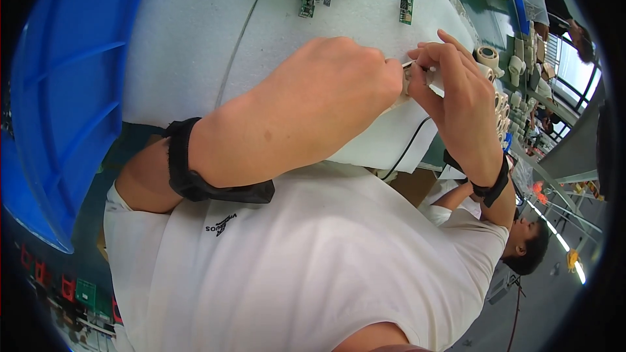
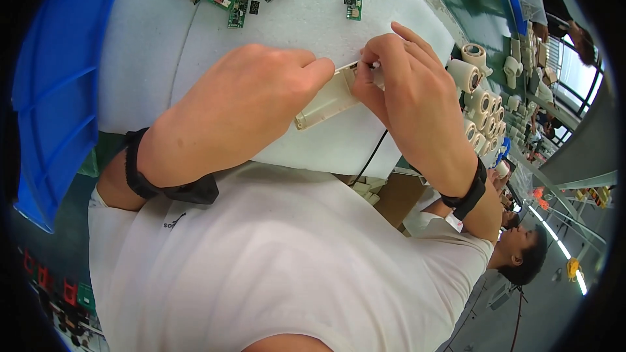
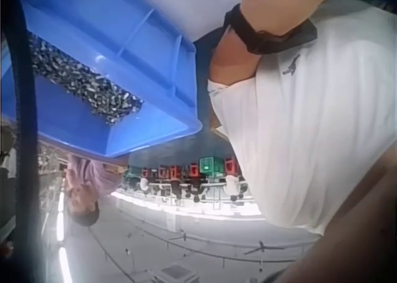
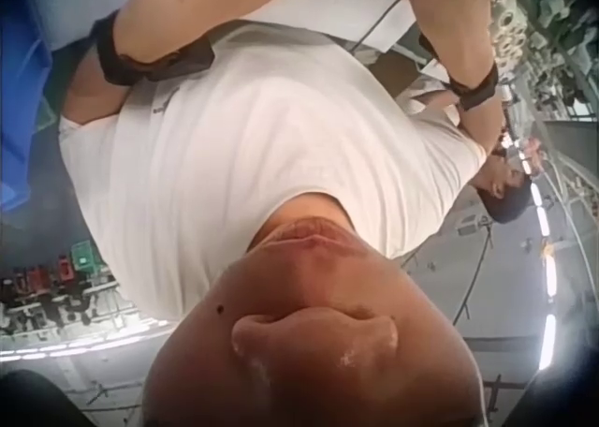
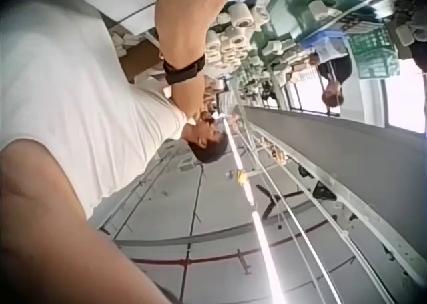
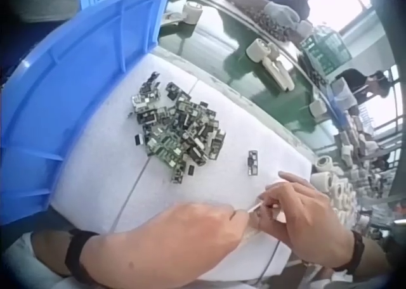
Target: The person picks up a circuit board and a fan housing, connects a wire to the board, and presses the board into the housing before placing the assembly on the conveyor belt and repeating the process.
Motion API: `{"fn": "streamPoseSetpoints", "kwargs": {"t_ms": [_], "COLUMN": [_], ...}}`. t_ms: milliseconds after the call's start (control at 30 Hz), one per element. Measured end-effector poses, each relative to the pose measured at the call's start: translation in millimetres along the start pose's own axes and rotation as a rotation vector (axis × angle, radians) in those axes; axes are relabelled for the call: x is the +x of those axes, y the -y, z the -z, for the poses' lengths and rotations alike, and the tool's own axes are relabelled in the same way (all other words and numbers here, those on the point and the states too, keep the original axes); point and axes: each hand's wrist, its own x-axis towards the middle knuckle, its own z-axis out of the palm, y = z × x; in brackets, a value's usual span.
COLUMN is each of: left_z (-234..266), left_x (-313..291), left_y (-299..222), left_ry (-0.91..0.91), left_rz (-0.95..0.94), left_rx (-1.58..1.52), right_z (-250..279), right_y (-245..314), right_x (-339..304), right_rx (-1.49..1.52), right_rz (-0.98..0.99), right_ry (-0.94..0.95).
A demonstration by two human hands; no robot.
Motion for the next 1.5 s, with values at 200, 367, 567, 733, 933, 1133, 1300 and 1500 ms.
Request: {"fn": "streamPoseSetpoints", "kwargs": {"t_ms": [200, 367, 567, 733, 933, 1133, 1300, 1500], "left_z": [0.5, -0.9, -2.4, -3.3, -2.4, 0.8, 24.0, 15.3], "left_x": [-0.1, -0.1, 2.4, 3.6, 9.0, 23.2, 46.7, 70.3], "left_y": [0.9, 0.7, 1.3, 2.3, 1.6, -14.3, -8.7, -0.8], "left_ry": [-0.014, -0.015, -0.034, -0.068, -0.042, 0.1, -0.058, -0.001], "left_rz": [0.017, 0.045, 0.06, 0.071, 0.097, 0.107, 0.049, 0.043], "left_rx": [0.003, -0.02, -0.043, -0.073, -0.07, -0.117, 0.057, 0.488], "right_z": [9.8, 23.1, 35.5, 33.9, 26.9, 18.8, 8.9, -4.6], "right_y": [-4.6, -8.9, -20.9, -25.1, -28.7, -43.9, -44.8, -21.1], "right_x": [5.0, 5.2, 9.5, 12.1, 5.5, -8.6, -18.0, -27.0], "right_rx": [0.094, 0.222, 0.313, 0.327, 0.355, 0.386, 0.398, 0.258], "right_rz": [-0.028, -0.144, -0.08, -0.068, -0.069, -0.055, -0.055, -0.077], "right_ry": [0.058, 0.119, 0.152, 0.124, 0.033, -0.017, -0.073, -0.305]}}
